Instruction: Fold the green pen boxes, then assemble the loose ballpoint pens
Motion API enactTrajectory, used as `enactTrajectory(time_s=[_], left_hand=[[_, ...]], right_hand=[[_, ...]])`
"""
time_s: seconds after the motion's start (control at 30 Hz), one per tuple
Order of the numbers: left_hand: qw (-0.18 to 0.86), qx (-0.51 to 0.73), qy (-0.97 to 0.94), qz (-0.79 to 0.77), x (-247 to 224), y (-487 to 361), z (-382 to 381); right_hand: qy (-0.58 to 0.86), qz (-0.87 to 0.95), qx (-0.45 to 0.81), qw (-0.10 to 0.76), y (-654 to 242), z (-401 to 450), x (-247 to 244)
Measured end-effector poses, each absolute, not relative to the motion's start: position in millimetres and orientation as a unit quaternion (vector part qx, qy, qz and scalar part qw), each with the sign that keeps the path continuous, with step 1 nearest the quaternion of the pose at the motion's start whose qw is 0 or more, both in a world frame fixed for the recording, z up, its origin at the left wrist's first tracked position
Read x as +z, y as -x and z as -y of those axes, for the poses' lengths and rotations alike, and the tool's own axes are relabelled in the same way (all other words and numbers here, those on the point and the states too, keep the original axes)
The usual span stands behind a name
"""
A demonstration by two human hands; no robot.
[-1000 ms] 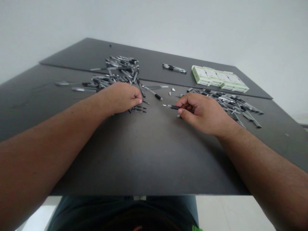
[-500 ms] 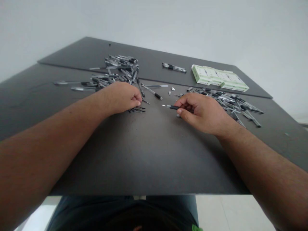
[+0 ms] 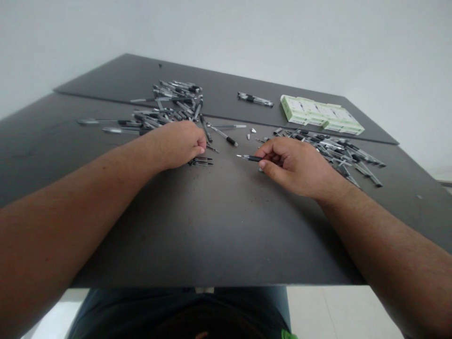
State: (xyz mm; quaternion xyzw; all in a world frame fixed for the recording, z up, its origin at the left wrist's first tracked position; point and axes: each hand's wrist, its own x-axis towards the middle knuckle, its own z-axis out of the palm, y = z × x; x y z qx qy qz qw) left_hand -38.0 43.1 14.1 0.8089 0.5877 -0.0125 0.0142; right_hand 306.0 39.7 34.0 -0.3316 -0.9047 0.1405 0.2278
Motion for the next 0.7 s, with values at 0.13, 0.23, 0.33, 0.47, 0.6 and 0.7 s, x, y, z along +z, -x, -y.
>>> enactTrajectory(time_s=[0.13,0.23,0.33,0.47,0.6,0.7], left_hand=[[0.005,0.091,-0.815,-0.572,12,37,-39],[0.043,0.149,-0.806,-0.571,17,27,-28],[0.092,0.195,-0.796,-0.566,23,13,-15],[0.152,0.26,-0.784,-0.543,25,1,-2],[0.206,0.311,-0.766,-0.524,25,-4,3],[0.241,0.35,-0.743,-0.518,22,-6,2]], right_hand=[[0.337,0.903,0.141,0.227,-306,-39,33],[0.336,0.902,0.144,0.231,-305,-39,32],[0.328,0.903,0.14,0.238,-305,-39,31],[0.331,0.902,0.135,0.242,-305,-39,30],[0.328,0.902,0.126,0.251,-305,-40,29],[0.333,0.899,0.124,0.257,-305,-40,28]])
